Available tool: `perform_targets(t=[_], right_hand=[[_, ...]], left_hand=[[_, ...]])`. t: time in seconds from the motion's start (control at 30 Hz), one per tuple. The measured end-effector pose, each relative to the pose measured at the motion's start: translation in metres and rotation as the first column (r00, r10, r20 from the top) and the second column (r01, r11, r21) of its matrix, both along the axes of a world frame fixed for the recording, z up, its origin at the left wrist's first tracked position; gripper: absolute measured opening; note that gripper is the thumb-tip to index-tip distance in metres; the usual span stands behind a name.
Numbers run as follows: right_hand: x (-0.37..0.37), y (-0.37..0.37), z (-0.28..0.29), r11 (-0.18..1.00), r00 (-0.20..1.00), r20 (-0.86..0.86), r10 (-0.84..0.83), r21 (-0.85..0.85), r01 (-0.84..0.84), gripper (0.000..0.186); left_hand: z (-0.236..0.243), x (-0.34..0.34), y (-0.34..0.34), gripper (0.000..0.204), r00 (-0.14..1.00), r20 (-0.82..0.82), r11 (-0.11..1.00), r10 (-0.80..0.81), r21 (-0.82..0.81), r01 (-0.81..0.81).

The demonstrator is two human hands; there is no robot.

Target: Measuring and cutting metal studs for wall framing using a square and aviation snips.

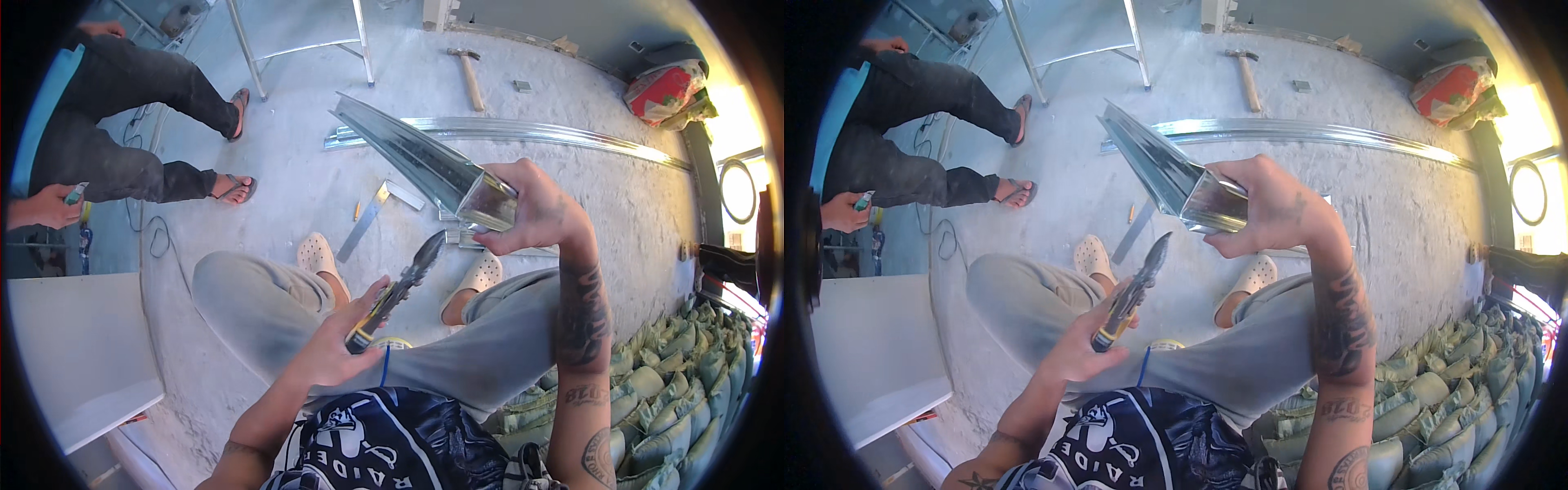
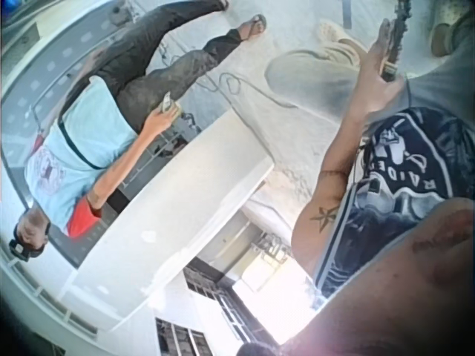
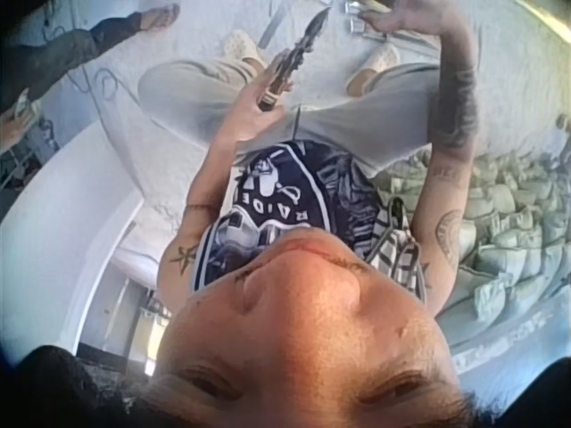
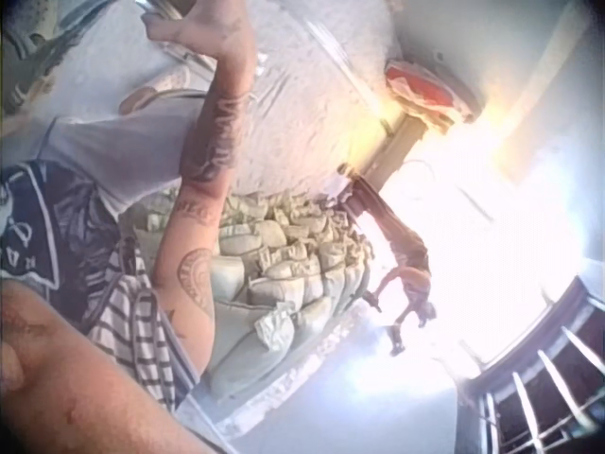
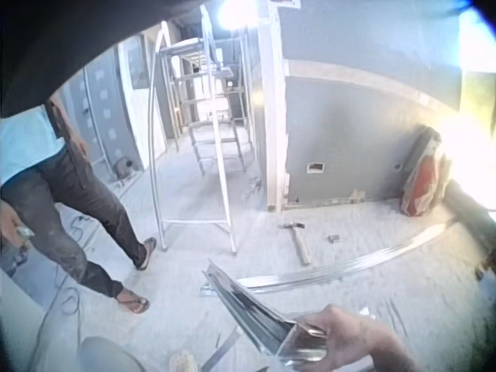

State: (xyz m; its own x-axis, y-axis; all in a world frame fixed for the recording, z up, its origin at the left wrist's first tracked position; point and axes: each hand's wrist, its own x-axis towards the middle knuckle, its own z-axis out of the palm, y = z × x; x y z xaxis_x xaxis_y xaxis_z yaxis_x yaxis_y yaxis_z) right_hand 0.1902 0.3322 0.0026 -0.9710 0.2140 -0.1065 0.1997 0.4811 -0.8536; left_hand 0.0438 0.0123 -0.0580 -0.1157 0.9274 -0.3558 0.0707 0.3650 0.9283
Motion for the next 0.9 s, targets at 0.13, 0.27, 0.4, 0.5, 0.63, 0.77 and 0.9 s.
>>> perform_targets(t=[0.13, 0.27, 0.4, 0.5, 0.63, 0.77, 0.9], right_hand=[[-0.004, -0.006, -0.002, 1.0, 0.995, -0.1, 0.018, 0.028, -0.015, 0.04], [-0.005, -0.011, 0.0, 0.997, 0.996, -0.039, 0.076, 0.031, -0.075, 0.037], [-0.004, -0.013, -0.003, 0.979, 0.991, -0.061, 0.12, 0.174, -0.108, 0.052], [-0.005, -0.016, 0.004, 0.994, 0.997, 0.009, 0.079, 0.078, -0.08, 0.075], [-0.013, -0.015, -0.019, 0.979, 0.962, -0.196, 0.191, -0.039, -0.202, 0.1], [-0.021, -0.021, -0.013, 0.959, 0.961, -0.055, 0.27, -0.07, -0.274, 0.094], [-0.015, -0.029, -0.006, 0.969, 0.967, -0.085, 0.238, -0.04, -0.242, 0.09]], left_hand=[[0.0, 0.001, 0.01, 0.096, 0.999, 0.033, 0.999, -0.01, 0.034, 0.009], [0.005, 0.0, 0.012, 0.095, 0.994, 0.111, 0.999, 0.003, 0.043, -0.008], [0.001, 0.0, 0.007, 0.067, 0.97, 0.241, 0.999, 0.02, -0.031, -0.013], [0.006, -0.001, 0.006, 0.049, 0.975, 0.218, 0.997, 0.033, -0.079, -0.016], [0.008, -0.002, 0.003, 0.055, 0.992, 0.117, 0.992, -0.037, -0.114, 0.051], [0.008, -0.004, -0.003, 0.055, 0.995, 0.101, 0.993, 0.019, -0.121, -0.007], [0.016, 0.0, -0.001, 0.054, 0.986, 0.158, 0.997, 0.051, -0.072, -0.04]])
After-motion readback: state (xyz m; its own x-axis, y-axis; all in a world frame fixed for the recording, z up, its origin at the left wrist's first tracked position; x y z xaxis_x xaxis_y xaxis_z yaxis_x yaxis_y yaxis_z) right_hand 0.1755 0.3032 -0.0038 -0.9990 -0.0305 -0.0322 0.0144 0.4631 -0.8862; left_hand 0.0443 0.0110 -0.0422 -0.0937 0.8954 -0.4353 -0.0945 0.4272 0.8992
